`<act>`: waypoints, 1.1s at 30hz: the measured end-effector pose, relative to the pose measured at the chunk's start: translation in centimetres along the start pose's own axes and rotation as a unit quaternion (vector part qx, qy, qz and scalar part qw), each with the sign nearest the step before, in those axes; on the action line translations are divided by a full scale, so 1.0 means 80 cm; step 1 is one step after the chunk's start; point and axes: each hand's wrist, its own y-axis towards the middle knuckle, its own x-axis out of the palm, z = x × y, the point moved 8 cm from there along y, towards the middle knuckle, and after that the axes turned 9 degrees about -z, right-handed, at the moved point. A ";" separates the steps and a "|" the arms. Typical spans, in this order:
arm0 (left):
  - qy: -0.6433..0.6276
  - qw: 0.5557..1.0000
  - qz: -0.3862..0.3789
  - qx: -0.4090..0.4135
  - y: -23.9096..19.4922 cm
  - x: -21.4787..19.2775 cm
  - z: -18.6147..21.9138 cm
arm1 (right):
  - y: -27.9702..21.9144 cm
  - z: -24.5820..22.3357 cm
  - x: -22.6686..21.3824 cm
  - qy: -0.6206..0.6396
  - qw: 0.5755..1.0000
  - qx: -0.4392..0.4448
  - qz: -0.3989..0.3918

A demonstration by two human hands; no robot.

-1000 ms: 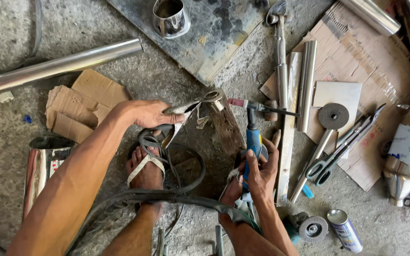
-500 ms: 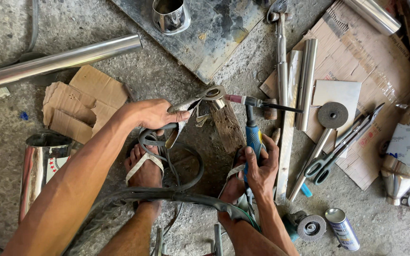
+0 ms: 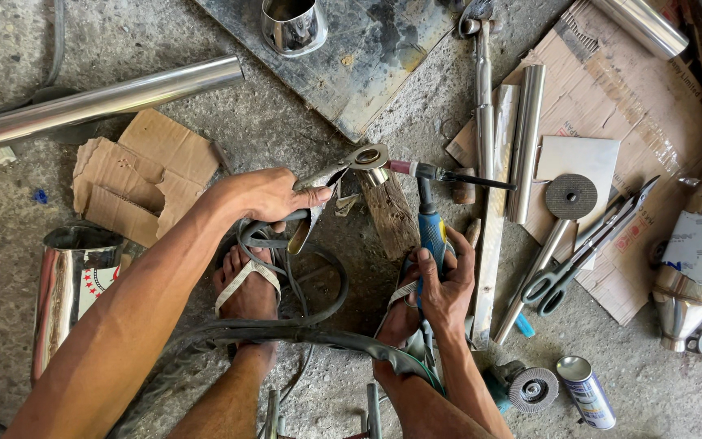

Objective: The person welds components onto a metal pipe and uses a grinder to smooth the surface.

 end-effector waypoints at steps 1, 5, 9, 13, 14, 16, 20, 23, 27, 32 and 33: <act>0.000 1.000 0.000 0.000 0.000 0.001 0.001 | 0.000 0.008 -0.002 0.000 1.000 0.000 0.000; 0.002 1.000 -0.001 -0.003 -0.003 0.001 0.005 | 0.003 0.005 -0.001 0.001 1.000 -0.010 -0.002; 0.005 1.000 -0.001 -0.006 -0.009 0.001 0.008 | 0.003 -0.001 0.001 -0.003 1.000 -0.014 -0.003; 0.009 1.000 0.001 -0.004 -0.008 0.000 0.008 | 0.002 -0.001 0.001 -0.002 1.000 -0.013 -0.001; 0.006 1.000 0.000 -0.002 -0.002 0.001 0.004 | 0.002 0.001 0.001 -0.002 1.000 -0.017 -0.001; 0.002 1.000 -0.002 0.000 0.002 0.002 0.001 | 0.002 -0.008 0.003 -0.001 1.000 -0.019 -0.001; 0.000 1.000 -0.002 0.001 -0.002 0.001 0.004 | 0.001 -0.029 0.008 0.001 1.000 -0.019 0.001; 0.001 1.000 -0.002 0.001 -0.002 0.001 0.005 | 0.002 -0.004 0.002 0.001 1.000 -0.020 0.001; 0.009 1.000 0.001 0.003 -0.019 -0.003 0.018 | 0.003 0.032 -0.008 0.002 1.000 -0.010 0.007; 0.002 1.000 0.002 0.009 -0.001 -0.001 0.006 | 0.002 -0.010 0.003 0.000 1.000 -0.014 0.010; -0.002 1.000 0.005 0.011 0.010 -0.001 -0.002 | 0.001 -0.027 0.008 0.003 1.000 -0.016 0.011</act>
